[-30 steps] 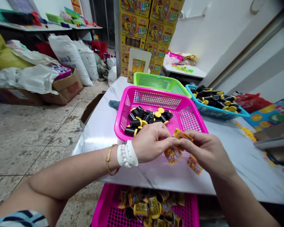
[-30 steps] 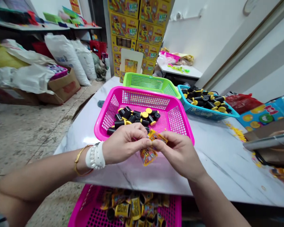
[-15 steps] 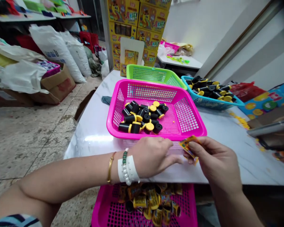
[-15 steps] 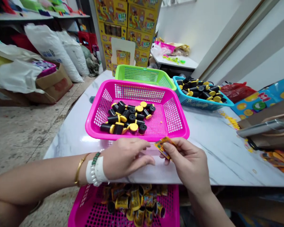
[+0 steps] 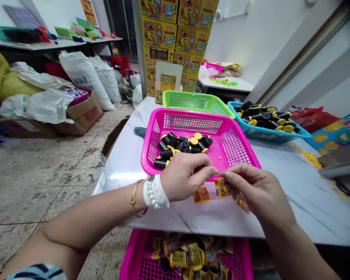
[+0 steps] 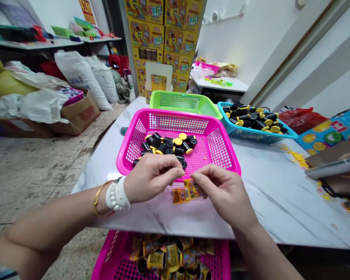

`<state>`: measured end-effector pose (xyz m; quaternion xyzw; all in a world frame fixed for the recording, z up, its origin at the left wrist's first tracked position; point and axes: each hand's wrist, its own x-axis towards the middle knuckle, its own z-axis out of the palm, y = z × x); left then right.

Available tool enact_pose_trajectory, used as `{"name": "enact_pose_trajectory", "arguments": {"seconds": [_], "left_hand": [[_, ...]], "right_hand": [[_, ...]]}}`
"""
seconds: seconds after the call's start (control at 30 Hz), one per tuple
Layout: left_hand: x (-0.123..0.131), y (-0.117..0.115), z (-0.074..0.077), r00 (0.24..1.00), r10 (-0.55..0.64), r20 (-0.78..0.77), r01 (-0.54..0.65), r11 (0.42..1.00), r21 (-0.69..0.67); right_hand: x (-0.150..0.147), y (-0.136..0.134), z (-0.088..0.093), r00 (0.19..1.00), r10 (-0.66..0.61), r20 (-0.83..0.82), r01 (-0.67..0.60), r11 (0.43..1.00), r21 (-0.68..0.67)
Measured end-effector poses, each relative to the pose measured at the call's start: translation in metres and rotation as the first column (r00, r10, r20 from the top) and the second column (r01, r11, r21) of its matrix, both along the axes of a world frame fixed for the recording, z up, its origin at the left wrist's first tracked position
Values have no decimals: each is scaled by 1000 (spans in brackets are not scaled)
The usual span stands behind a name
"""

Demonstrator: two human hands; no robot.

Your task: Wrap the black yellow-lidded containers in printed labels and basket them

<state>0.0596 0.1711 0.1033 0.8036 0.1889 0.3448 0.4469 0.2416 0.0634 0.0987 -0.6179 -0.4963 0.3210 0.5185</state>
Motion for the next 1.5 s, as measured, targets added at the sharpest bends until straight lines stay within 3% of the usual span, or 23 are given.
{"name": "enact_pose_trajectory", "arguments": {"seconds": [0.13,0.23,0.33,0.43,0.5,0.6,0.77,1.03,1.27,1.4,1.5], "left_hand": [[0,-5,5,985,128,117,-101,973,-208],[1,-15,5,993,96,69,-68,942,-329],[3,-20,3,996,88,33,-69,918,-391],[2,-14,2,997,80,23,-67,936,-347],[0,-7,3,999,3,-36,-12,963,-270],[-2,2,5,994,-48,-102,30,986,-167],[-2,-4,9,980,173,101,-139,950,-279],[-1,-22,8,973,162,166,-102,941,-323],[4,-16,2,967,186,172,-107,915,-389],[2,-8,5,963,237,130,-181,923,-339],[0,-2,9,962,251,111,-177,877,-446]], "right_hand": [[0,15,3,992,-111,-67,115,991,64],[-7,24,-4,960,-231,-160,252,960,123],[-15,26,-9,938,-315,-147,340,920,197],[-17,22,-8,971,-229,-63,237,951,200],[-13,20,-3,998,-53,-31,56,989,135],[-4,22,3,989,146,-8,-146,989,26],[-3,29,2,999,-13,-49,19,991,129],[-12,31,-14,962,-272,-3,263,925,275],[-17,24,-19,956,-278,97,227,906,358],[-23,21,-23,966,-187,181,113,927,357],[-27,21,-22,968,-134,214,50,932,359]]}}
